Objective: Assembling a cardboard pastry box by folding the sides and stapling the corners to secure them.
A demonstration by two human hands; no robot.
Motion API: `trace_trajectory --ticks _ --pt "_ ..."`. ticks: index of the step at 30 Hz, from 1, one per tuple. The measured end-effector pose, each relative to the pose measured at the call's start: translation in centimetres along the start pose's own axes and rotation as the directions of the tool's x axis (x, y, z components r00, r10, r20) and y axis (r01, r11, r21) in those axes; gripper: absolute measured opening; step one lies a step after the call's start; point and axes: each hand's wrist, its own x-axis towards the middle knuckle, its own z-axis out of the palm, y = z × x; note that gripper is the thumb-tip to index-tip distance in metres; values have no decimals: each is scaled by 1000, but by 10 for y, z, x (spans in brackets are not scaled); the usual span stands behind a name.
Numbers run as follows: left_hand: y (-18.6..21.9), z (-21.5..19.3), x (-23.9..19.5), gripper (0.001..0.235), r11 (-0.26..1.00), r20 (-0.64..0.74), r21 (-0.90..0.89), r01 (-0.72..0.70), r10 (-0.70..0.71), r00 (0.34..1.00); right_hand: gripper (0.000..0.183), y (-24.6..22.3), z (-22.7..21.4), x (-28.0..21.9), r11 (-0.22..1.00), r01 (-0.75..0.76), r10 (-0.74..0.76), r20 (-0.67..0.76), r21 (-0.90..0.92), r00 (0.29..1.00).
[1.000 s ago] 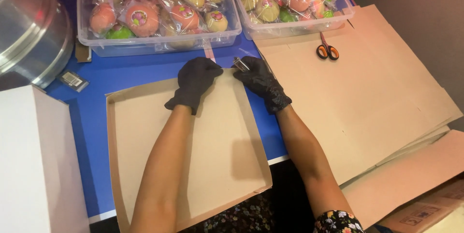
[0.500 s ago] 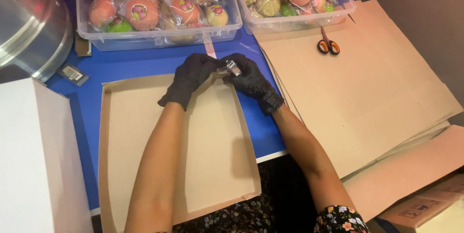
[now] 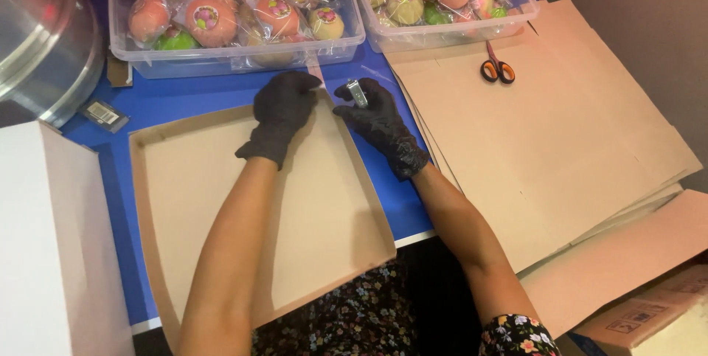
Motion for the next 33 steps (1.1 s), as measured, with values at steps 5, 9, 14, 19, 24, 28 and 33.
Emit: trace_trajectory --ticks 5,9,14,19,24,28,33 --pt "-61 -8 25 31 961 -267 184 208 -154 951 40 -9 -13 -3 947 -124 197 228 -297 954" --pt "-70 -25 15 35 932 -274 177 316 -262 926 37 46 -16 18 841 -112 274 238 -529 932" --pt "-25 -60 -33 51 932 -151 -3 362 -358 921 38 44 0 17 210 445 -130 426 -871 895" --pt "-28 -71 -55 35 921 -74 40 388 -385 920 18 -6 11 1 547 169 140 289 -820 947" --pt "-41 -58 -65 42 889 -80 -138 437 -449 890 23 -7 3 17 469 230 192 352 -853 916" --pt "-54 -34 -73 42 882 -200 -365 298 -387 900 31 21 26 17 589 55 271 261 -807 926" --pt "-71 -16 -70 49 823 -210 -531 201 -357 910 28 18 20 13 578 26 272 223 -816 936"
